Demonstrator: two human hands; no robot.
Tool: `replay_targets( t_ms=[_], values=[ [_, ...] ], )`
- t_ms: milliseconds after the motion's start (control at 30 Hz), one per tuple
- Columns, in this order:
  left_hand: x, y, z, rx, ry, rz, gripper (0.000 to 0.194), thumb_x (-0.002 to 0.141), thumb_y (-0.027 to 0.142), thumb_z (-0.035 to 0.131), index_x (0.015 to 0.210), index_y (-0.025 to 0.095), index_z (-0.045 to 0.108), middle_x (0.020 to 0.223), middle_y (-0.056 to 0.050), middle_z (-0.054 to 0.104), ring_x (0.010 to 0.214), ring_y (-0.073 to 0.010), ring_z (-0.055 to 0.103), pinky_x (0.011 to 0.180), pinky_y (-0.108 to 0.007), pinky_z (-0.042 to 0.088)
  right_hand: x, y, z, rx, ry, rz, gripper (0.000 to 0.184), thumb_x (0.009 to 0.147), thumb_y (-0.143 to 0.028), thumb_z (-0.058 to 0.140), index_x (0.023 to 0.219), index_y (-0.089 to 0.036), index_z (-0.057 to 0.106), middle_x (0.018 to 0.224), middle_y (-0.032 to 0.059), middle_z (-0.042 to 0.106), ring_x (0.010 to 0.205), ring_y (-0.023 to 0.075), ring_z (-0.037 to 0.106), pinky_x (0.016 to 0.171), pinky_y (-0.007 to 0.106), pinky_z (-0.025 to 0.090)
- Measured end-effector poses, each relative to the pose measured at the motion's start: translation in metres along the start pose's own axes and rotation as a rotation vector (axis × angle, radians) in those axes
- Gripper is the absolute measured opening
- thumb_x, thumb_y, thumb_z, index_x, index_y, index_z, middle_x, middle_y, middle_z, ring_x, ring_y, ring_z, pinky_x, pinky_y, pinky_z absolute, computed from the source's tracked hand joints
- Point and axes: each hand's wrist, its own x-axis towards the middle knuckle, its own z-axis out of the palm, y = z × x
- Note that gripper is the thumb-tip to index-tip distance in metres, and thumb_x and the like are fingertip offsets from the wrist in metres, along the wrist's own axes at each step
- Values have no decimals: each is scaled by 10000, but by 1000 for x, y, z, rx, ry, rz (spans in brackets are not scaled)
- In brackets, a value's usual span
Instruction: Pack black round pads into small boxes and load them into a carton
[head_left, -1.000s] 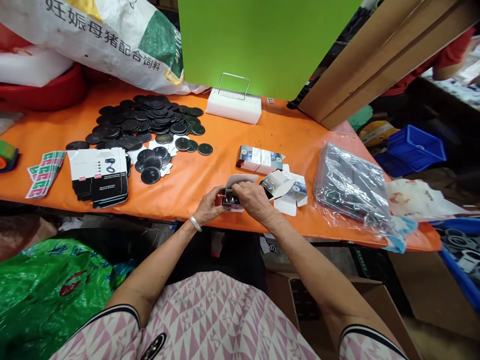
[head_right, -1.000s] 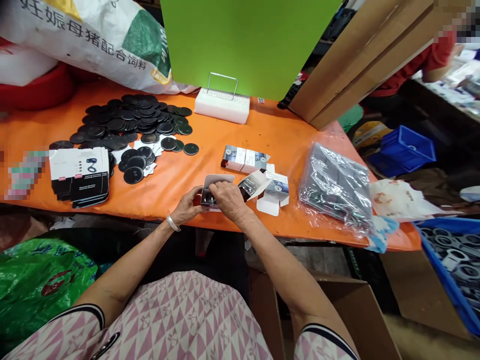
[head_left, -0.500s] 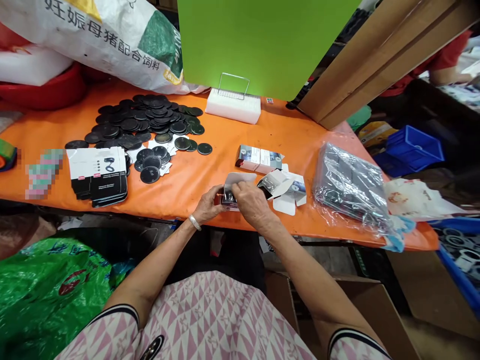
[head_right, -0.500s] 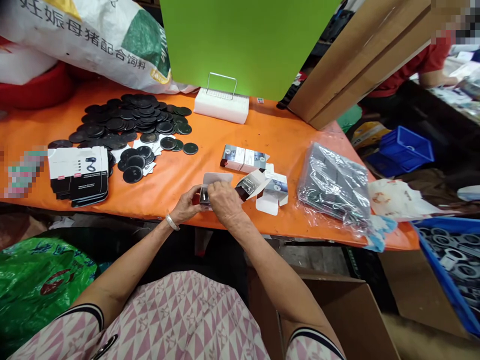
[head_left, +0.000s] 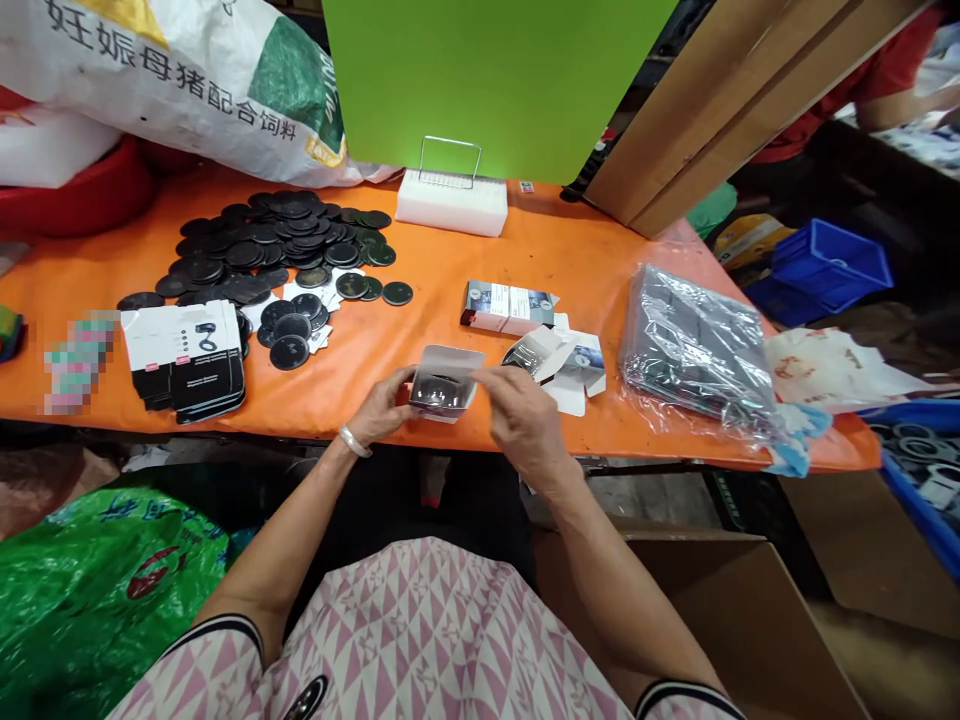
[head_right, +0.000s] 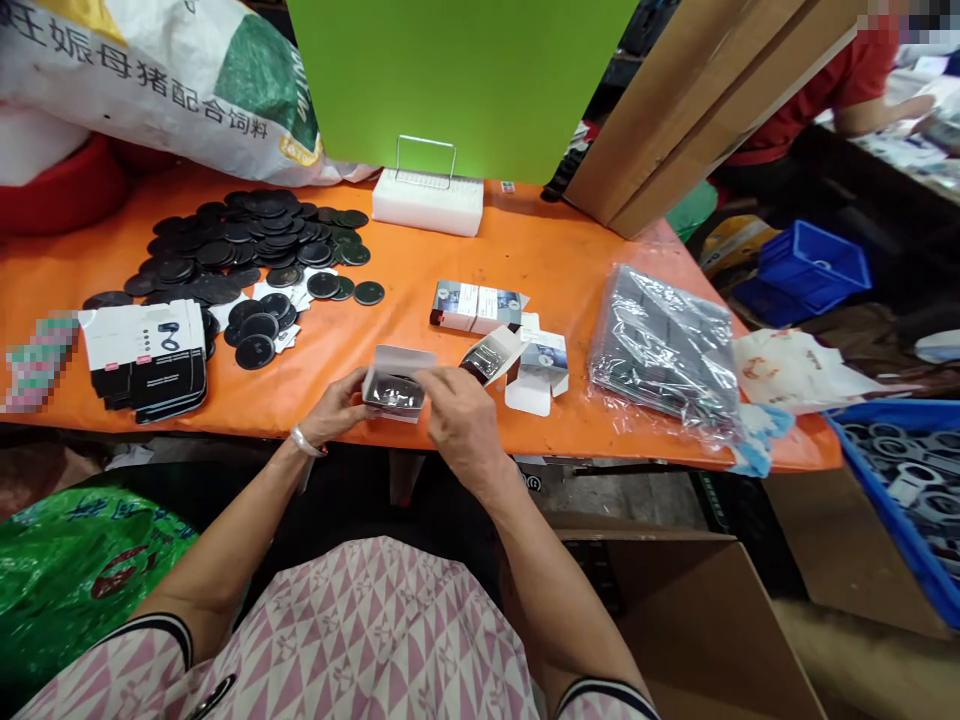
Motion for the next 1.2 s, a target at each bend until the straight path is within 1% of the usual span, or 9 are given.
replay_targets(
  t_ms=[67,200,367,567,700,833,933,1033,1200],
  values=[
    [-7,1,-7,-83,-13,-32,688,699,412,794,1309,170,588,1315,-114,617,1253,-294,537,1080,-419,411,-13,8,11,195,166,155,328,950,-195,396,1161,-198,648,1058,107,675,1003,205,626,905,360,510],
    [-8,-1,2,-291,137,-91,620,834,643,553,1224,170,648,1281,-121,640,1269,-278,531,1092,-421,405,-12,29,54,653,119,408,422,890,-419,536,1243,-192,576,1183,130,637,1070,224,619,927,393,522],
    [3,2,23,-354,275,-181,402,740,339,656,1102,164,644,1091,-53,692,1056,-222,601,950,-351,471,8,50,73,985,26,568,841,663,-363,713,1410,-225,353,1259,130,577,977,194,628,833,367,553],
    [7,9,34,-281,335,-224,292,678,210,509,942,176,628,823,19,629,804,-145,550,728,-260,462,14,36,54,751,-184,374,568,708,-188,543,1275,-204,567,1063,46,673,964,198,617,841,353,533],
    [4,4,29,-398,334,-203,379,706,235,609,1082,190,639,1059,-25,674,1033,-182,595,940,-311,460,5,27,42,431,-135,71,464,796,-108,483,1209,-231,654,1206,81,642,1138,210,571,996,422,471],
    [-12,-4,15,-518,153,-135,551,728,348,729,1250,211,616,1325,-98,599,1251,-265,536,1072,-395,413,-12,26,36,125,-203,-247,456,914,-254,526,1369,-223,536,1442,125,503,1367,259,408,1111,523,366],
    [-22,-7,12,-398,37,-128,741,666,345,800,1354,246,542,1422,-93,524,1300,-293,492,1076,-409,420,-24,26,43,13,-196,-244,532,947,-454,503,1410,-191,490,1488,151,447,1434,293,315,1137,567,310],
    [-24,-6,19,-193,76,-125,815,672,331,807,1405,265,458,1393,-77,521,1256,-261,515,1063,-384,425,-31,25,54,9,-167,-202,553,968,-506,434,1419,-190,481,1529,145,390,1449,283,287,1138,542,313],
    [-20,-7,32,-82,152,-73,731,737,354,748,1381,220,428,1281,-93,550,1125,-232,564,1000,-371,453,-29,14,58,-40,-123,-87,424,983,-405,449,1350,-221,552,1449,129,496,1286,253,485,1101,506,350]
  ],
)
